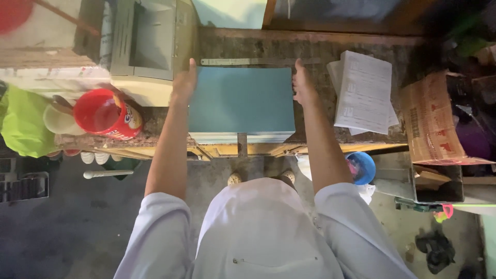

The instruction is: Manually collating and aligning stacks of paper with colored covers using a ruler for alignment.

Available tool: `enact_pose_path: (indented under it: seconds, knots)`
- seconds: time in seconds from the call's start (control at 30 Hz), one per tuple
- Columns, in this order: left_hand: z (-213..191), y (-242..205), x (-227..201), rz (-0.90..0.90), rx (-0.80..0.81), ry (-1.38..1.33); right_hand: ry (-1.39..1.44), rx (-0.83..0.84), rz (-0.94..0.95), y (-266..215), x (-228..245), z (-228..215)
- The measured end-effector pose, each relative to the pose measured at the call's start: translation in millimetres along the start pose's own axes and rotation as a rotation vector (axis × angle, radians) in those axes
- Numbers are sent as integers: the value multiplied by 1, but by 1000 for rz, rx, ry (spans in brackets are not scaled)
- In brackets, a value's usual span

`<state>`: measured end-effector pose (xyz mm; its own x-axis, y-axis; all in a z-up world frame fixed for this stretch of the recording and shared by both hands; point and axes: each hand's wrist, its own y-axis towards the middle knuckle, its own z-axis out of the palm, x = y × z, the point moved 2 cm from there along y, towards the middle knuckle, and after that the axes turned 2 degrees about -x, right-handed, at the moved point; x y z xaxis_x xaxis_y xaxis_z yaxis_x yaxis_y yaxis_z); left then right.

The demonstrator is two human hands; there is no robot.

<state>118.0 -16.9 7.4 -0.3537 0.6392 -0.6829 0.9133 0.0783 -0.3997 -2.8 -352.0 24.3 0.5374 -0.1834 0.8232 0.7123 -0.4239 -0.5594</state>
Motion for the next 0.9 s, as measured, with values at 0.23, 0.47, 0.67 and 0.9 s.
enact_pose_path:
  seconds: [0.23, 0.47, 0.67, 0.9]
  knots:
    - [5, 2, -5, -14, 19, 31, -73, 3, -1, 1, 8, 3]
    - [10, 38, 31, -63, 21, -7, 74, 91, 14, 14, -21, -18]
    - [-81, -181, -6, -107, 176, -70, 90, 145, 162, -91, -64, -43]
    - [-70, -204, 5, -180, 306, -124, 37, 203, 178, -110, -92, -31]
